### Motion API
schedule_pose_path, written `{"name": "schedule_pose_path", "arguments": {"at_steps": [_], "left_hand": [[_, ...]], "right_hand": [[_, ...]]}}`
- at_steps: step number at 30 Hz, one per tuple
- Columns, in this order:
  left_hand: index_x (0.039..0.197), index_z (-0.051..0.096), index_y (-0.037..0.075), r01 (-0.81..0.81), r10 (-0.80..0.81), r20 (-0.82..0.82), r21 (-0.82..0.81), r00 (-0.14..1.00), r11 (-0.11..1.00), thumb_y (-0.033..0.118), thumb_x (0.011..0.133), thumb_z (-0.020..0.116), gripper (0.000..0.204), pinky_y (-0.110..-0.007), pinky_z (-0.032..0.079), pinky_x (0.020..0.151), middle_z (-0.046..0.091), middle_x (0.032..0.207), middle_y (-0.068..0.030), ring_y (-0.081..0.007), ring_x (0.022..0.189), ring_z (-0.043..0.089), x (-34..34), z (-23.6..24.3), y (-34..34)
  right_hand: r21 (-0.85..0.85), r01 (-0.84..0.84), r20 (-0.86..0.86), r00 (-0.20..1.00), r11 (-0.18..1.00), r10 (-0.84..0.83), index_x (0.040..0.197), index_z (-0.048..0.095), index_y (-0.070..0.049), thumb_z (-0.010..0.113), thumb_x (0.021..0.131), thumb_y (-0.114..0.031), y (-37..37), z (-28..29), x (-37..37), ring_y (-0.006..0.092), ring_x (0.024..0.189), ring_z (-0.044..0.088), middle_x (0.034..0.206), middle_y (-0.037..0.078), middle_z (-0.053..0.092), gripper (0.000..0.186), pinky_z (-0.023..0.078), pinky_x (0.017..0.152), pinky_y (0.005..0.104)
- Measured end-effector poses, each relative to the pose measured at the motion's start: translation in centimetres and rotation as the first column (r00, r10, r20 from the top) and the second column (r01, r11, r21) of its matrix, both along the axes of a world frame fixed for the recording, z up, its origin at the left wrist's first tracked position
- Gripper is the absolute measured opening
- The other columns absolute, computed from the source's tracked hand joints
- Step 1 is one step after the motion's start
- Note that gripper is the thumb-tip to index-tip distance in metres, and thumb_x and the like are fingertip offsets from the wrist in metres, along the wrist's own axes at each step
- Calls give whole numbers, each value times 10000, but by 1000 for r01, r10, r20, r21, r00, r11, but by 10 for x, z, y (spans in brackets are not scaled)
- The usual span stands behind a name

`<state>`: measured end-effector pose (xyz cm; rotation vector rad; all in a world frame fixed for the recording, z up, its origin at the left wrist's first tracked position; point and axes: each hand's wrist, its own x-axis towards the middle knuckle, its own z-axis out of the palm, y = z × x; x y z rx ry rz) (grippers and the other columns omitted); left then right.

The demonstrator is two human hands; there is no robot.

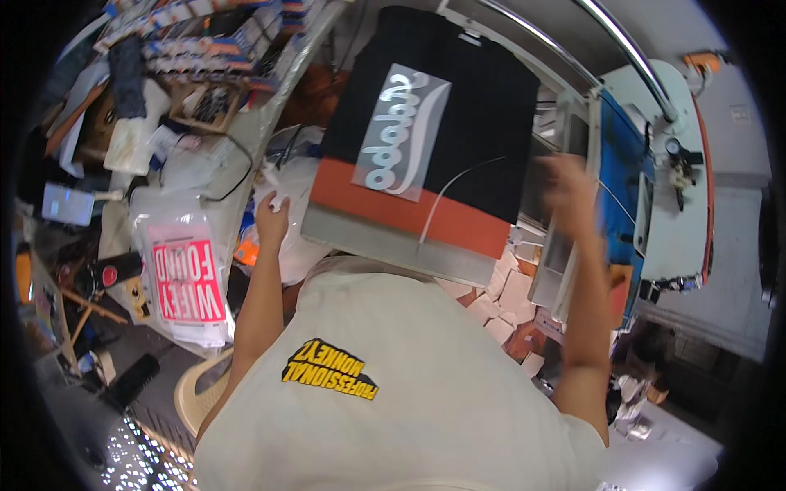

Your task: The person operates a heat press machine to apply designs onto black t-shirts. They place a t-shirt on the press, lower the heated platen, and then remove the finished shirt. The person also uses scissors to cut a small piece of material from a plastic bag.

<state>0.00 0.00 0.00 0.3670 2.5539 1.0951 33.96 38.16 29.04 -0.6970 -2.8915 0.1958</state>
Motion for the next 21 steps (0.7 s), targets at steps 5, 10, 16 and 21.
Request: {"name": "schedule_pose_path", "arguments": {"at_steps": [5,10,16,21], "left_hand": [[1171,675,-5,86,24,-227,461,974,883,104,924,677,270,-374,507,959,694,1133,-157,-312,1067,663,42,123,90],[1166,673,18,625,-436,-493,326,753,710,53,897,667,271,-426,509,954,687,1142,-162,-363,1080,646,80,235,109],[1185,694,10,636,-666,-68,380,743,671,18,900,668,286,-330,559,822,735,1058,-158,-274,894,724,138,258,93],[1179,689,-17,346,-326,209,-69,922,936,101,886,713,317,-410,539,905,713,1160,-192,-324,1050,691,30,192,-6]], "right_hand": [[192,-126,24,992,973,123,1210,687,-59,611,805,20,6,-40,14,324,1191,600,1201,155,661,420,488,976,466],[-47,-184,84,979,982,187,1013,690,-55,641,781,-44,-35,-43,3,306,943,637,946,109,630,237,473,886,491],[-788,-250,-283,959,562,31,1098,673,15,720,852,-180,-130,17,-59,359,1041,640,1118,164,657,317,452,974,521],[-27,129,-60,990,991,-130,1439,502,18,639,977,-373,-105,-51,-20,439,1458,338,1558,245,395,621,258,1190,568]]}}
